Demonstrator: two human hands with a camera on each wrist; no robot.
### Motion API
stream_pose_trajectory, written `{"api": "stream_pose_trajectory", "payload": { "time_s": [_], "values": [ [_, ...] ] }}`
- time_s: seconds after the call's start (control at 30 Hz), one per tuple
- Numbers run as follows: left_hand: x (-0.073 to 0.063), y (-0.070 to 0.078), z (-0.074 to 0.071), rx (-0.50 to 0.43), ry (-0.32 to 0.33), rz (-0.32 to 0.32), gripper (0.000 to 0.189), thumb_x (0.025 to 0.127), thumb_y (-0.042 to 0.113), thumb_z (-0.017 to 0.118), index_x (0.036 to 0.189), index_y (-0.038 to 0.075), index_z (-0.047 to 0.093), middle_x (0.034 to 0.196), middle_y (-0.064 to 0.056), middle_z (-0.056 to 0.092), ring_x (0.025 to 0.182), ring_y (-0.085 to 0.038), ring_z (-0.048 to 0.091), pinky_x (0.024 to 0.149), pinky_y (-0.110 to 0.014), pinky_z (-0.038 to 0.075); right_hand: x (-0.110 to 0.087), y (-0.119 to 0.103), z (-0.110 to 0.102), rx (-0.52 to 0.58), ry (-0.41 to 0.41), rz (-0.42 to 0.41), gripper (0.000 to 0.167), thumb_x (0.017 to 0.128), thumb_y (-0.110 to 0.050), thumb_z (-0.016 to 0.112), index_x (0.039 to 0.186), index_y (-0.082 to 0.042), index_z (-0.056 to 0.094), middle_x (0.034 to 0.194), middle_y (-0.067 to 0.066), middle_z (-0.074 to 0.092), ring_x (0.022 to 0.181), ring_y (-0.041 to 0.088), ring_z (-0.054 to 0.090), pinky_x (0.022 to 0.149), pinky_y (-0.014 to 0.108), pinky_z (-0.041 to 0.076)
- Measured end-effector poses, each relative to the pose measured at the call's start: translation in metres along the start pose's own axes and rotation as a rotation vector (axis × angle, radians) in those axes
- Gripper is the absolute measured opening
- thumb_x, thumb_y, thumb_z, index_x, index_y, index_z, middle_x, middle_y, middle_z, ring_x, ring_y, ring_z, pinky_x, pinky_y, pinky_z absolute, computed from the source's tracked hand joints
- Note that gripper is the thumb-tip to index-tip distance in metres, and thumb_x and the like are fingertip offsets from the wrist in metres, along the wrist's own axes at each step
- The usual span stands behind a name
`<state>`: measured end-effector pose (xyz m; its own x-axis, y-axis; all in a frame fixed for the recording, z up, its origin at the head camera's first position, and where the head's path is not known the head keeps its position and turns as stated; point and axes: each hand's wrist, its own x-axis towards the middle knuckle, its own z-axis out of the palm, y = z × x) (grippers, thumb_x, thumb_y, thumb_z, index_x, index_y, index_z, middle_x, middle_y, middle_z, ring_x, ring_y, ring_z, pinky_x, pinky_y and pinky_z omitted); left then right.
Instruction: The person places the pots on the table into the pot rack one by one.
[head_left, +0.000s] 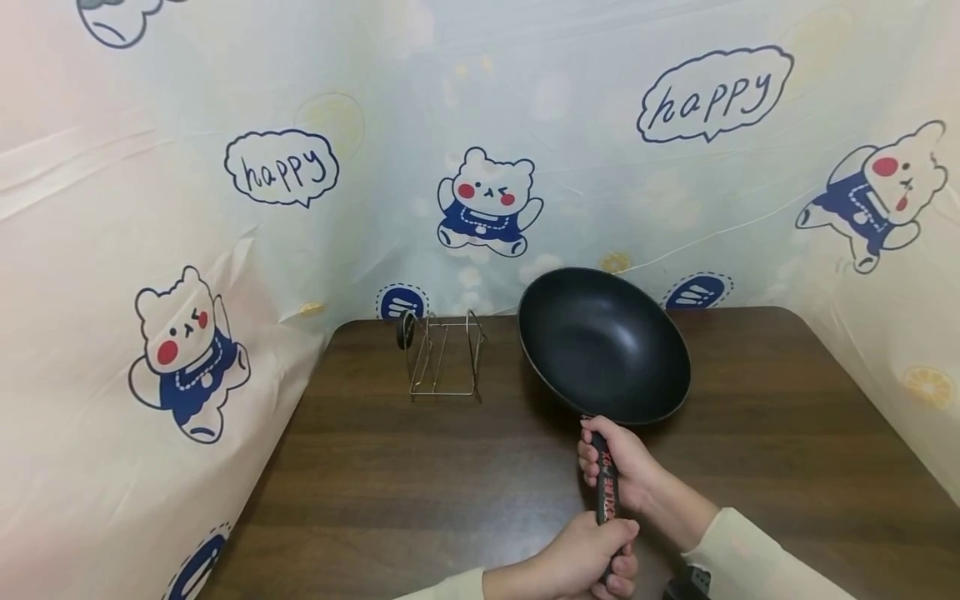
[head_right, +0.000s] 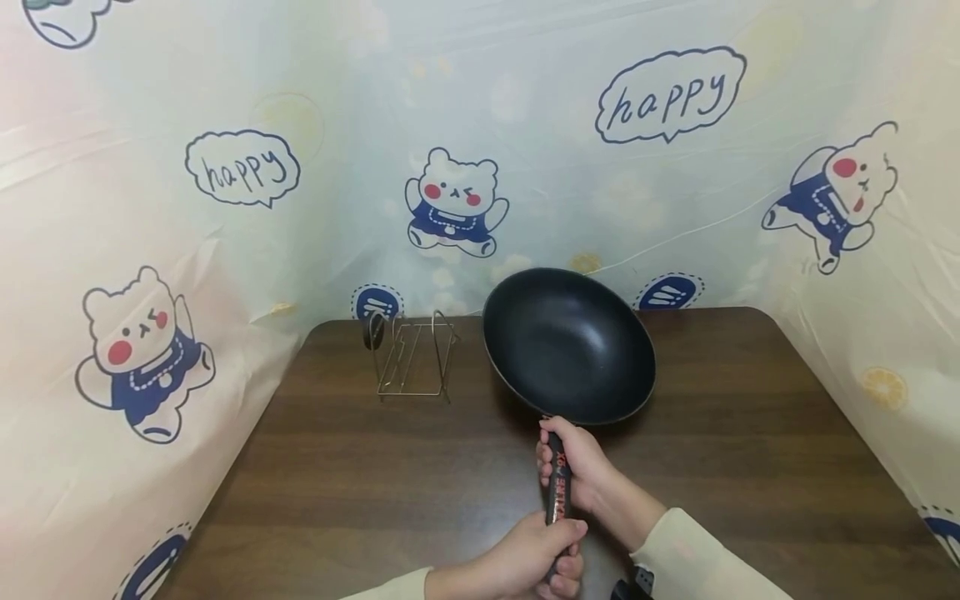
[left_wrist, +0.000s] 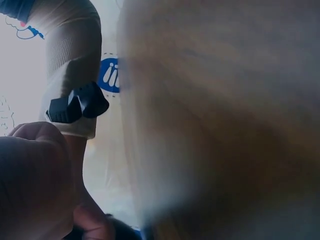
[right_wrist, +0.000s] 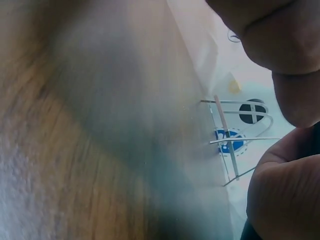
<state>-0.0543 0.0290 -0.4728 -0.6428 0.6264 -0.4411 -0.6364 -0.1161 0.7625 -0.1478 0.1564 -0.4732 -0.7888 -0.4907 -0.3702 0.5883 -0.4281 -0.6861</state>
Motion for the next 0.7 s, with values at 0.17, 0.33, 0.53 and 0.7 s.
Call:
{"api": "stream_pose_trajectory", "payload": {
  "time_s": [0.17,0.33,0.53,0.7],
  "values": [
    [-0.003,0.0,-0.005,0.091,0.016,0.004,0.034,0.096,0.021,0.055,0.064,0.016,0.042,0.056,0.006,0.038,0.043,-0.006,0.03,0.037,-0.019,0.017,0.0,0.0,0.0,0.047,-0.021,-0.009,0.036,0.105,-0.033,0.045,0.072,-0.018,0.049,0.055,-0.007,0.046,0.044,0.007,0.048,0.046,0.021,0.046],
    [-0.006,0.002,-0.008,0.208,0.061,0.039,0.033,0.095,0.021,0.057,0.065,0.016,0.046,0.054,0.005,0.041,0.042,-0.008,0.033,0.037,-0.02,0.023,-0.002,0.001,0.002,0.062,-0.027,-0.025,0.039,0.105,-0.036,0.045,0.07,-0.018,0.049,0.054,-0.007,0.046,0.044,0.007,0.047,0.046,0.022,0.045],
    [-0.009,0.003,-0.01,0.365,0.141,0.1,0.044,0.094,0.024,0.061,0.055,0.015,0.044,0.046,0.004,0.042,0.036,-0.009,0.036,0.033,-0.021,0.028,-0.005,-0.001,0.008,0.107,-0.048,-0.068,0.041,0.104,-0.038,0.046,0.069,-0.018,0.048,0.051,-0.006,0.044,0.042,0.008,0.044,0.044,0.022,0.042],
    [-0.007,0.006,-0.014,0.497,0.154,0.216,0.042,0.094,0.024,0.061,0.055,0.015,0.047,0.042,0.004,0.043,0.032,-0.008,0.041,0.034,-0.021,0.032,-0.004,-0.004,0.013,0.13,-0.126,-0.154,0.043,0.105,-0.039,0.046,0.067,-0.018,0.047,0.049,-0.006,0.041,0.04,0.009,0.04,0.042,0.022,0.04]
  ]
}}
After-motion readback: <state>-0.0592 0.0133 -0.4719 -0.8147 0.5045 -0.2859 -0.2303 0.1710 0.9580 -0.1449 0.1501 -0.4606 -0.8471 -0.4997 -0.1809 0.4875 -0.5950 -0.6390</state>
